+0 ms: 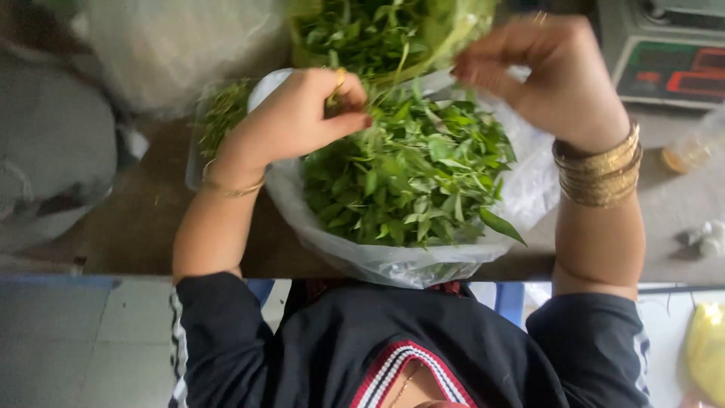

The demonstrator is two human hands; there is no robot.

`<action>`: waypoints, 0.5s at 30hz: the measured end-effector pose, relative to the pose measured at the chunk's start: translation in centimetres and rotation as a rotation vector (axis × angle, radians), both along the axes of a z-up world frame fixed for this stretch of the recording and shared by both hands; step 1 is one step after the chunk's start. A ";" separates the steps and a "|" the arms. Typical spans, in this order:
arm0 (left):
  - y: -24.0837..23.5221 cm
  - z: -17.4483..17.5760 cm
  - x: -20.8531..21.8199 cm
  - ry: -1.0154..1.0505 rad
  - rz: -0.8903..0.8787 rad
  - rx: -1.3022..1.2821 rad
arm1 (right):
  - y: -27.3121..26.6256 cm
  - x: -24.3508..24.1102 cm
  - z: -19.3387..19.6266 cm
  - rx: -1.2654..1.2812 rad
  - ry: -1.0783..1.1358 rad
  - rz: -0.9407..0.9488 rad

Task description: The person sorts through a large pile of green leafy vegetables, picking up bunches and separating the leaves from the stems. The leaves are placed into a white plastic bag, while the stems are discarded into a separate container on the table.

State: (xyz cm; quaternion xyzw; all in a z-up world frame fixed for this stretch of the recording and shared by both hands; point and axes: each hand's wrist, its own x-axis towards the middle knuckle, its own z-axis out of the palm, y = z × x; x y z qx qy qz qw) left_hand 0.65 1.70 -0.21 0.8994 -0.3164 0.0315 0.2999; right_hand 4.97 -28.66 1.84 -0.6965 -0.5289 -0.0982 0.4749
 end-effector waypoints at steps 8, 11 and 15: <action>-1.3 -0.3 0.1 0.071 -0.100 -0.116 | 5.2 0.1 -3.3 -0.067 -0.024 0.067; -0.7 1.0 -0.6 0.159 -0.077 -0.110 | 5.3 0.3 -4.1 -0.113 -0.069 0.011; -0.4 1.1 -0.9 0.092 -0.077 -0.207 | 6.3 -1.1 -4.4 -0.163 -0.171 -0.013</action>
